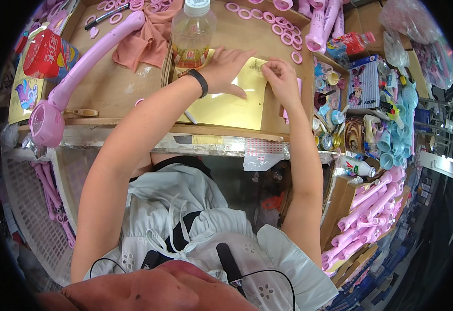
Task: The person assembles pink light sticks by inserting a small metal piece into the head of each stick using a utility knife. They wipe the head with a cloth, insert the piece, and place the finished stick into a basket. The process is repeated for multiple sticks.
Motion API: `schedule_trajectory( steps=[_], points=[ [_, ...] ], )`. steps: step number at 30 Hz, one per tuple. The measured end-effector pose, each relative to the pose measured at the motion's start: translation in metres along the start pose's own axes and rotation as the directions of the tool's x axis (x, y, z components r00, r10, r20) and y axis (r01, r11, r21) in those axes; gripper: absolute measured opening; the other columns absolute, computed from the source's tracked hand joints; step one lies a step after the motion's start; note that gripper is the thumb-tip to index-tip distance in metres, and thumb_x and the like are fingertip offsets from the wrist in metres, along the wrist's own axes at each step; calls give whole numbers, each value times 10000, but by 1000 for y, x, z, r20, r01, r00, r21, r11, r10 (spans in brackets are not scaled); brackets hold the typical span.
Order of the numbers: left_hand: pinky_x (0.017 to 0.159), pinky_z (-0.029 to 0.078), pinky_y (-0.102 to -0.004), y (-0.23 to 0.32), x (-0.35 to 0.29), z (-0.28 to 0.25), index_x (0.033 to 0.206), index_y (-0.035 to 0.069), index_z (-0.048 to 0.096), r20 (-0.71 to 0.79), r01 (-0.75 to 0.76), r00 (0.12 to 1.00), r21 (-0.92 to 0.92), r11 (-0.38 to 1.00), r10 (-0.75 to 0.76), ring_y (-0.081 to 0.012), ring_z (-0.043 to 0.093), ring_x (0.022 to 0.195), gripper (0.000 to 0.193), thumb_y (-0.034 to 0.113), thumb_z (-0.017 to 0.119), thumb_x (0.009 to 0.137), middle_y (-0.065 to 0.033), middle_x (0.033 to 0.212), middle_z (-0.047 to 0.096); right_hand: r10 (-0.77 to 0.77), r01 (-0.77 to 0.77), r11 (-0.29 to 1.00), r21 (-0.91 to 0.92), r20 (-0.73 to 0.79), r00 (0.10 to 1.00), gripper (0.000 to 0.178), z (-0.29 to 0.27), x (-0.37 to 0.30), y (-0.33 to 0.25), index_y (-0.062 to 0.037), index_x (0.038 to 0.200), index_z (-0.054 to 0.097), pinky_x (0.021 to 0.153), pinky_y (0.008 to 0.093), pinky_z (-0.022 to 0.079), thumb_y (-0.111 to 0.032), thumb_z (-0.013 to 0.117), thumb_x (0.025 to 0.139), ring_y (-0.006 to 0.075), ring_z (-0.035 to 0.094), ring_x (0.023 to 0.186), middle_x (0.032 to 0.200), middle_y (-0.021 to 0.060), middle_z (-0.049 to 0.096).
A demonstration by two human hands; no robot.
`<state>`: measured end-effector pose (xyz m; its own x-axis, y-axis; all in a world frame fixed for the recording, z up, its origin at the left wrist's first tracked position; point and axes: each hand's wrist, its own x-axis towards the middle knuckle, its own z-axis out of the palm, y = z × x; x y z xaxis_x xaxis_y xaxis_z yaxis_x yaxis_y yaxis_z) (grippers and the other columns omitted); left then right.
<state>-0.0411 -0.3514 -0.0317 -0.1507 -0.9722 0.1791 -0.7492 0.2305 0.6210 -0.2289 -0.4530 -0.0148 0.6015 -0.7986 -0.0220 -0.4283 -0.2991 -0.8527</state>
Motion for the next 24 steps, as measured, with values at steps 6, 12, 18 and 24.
schedule_trajectory(
  steps=[6, 12, 18, 24],
  points=[
    [1068, 143, -524, -2, 3, 1, 1399, 50, 175, 58, 42, 997, -21, 999, -41, -373, 310, 1264, 1101, 421, 805, 576, -228, 1314, 379, 246, -25, 844, 536, -345, 906, 255, -13, 8, 9, -9, 1074, 556, 668, 192, 404, -177, 593, 885, 68, 517, 766, 937, -6, 584],
    [1065, 165, -515, 25, -3, -19, 1355, 45, 290, -133, -45, 990, 51, 998, 51, -393, 305, 1257, 910, 421, 755, 669, -223, 1324, 363, 118, 211, 836, 506, -543, 831, 129, -20, -2, -21, -36, 994, 556, 634, 200, 389, -134, 537, 912, 57, 499, 768, 901, 1, 568],
    [1006, 321, -292, 97, -85, -60, 1313, -27, 394, 105, 119, 981, -990, 81, -161, -162, 429, 1181, 482, 180, 543, 905, -113, 1255, 478, -583, 413, 812, -412, -614, 533, 163, 29, -63, -89, -42, 974, 615, 799, 297, 427, -47, 603, 812, 209, 543, 882, 980, 80, 559],
    [1028, 278, -337, 114, -166, -66, 1340, 25, 366, 27, -30, 965, -977, -213, -260, -174, 369, 1229, 499, 79, 512, 866, -85, 1303, 420, -872, 554, 470, -687, -263, 413, 247, 91, -111, -125, -105, 936, 672, 805, 351, 439, -64, 687, 693, 257, 535, 980, 1022, 50, 558]
  ],
)
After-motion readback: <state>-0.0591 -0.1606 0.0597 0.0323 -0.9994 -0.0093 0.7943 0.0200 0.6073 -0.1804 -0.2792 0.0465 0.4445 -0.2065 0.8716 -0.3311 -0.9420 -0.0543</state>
